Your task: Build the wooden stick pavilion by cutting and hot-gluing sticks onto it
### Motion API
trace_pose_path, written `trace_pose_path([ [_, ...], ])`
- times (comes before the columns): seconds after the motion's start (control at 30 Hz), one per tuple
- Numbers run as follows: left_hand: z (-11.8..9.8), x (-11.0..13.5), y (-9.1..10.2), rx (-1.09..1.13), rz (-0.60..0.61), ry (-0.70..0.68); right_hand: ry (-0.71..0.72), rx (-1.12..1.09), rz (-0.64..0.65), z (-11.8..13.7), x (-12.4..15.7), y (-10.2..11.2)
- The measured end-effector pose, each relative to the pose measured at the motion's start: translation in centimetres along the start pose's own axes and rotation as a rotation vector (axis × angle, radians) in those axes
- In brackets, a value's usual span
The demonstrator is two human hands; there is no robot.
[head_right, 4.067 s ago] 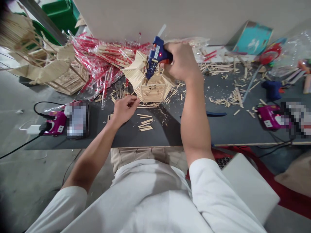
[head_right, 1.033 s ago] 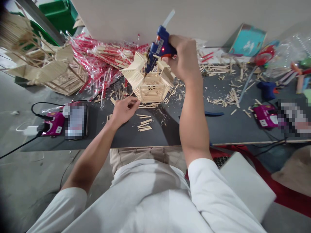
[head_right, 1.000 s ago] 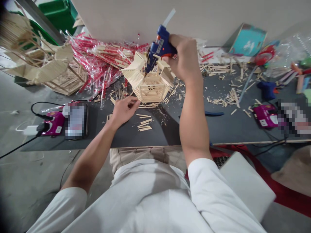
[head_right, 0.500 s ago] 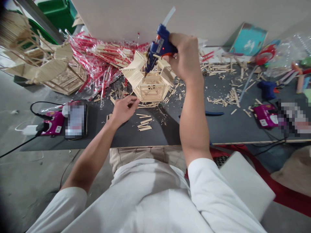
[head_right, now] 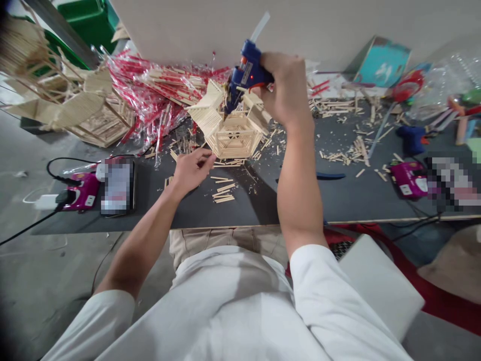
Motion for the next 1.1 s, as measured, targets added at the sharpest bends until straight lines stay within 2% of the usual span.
trace_pose_path([
  [0.4,0.0,-0.1,0.2,0.018,-0.002,-0.006,-0.016,0.035,-0.026,0.3,0.0,0.2],
  [0.63,0.1,-0.1,0.1,0.01,0.001,0.005,0.031,-0.007,-0.027,0.4,-0.1,0.4],
  [0.73,0.0,-0.1,0.1,0.008,0.004,0.004,-0.007,0.012,0.008,0.0,-0.2,0.1],
  [0.93,0.0,0.0,0.0,0.018,0.012,0.021,-0.066,0.087,-0.02,-0.5,-0.2,0.0],
  [1.1,0.6,-0.1,-0.3,0.199,0.033,0.054,-0.28,0.121,-0.189,-2.1,0.4,1.6],
])
Point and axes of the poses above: each hand's wrist, its own x-axis away from the middle knuckle, its own y-axis out of the back of the hand, z = x × y, the point moved 8 cm from there along -x, towards the middle knuckle, and after that the axes turned 6 degrees about z, right-handed, at the moved point
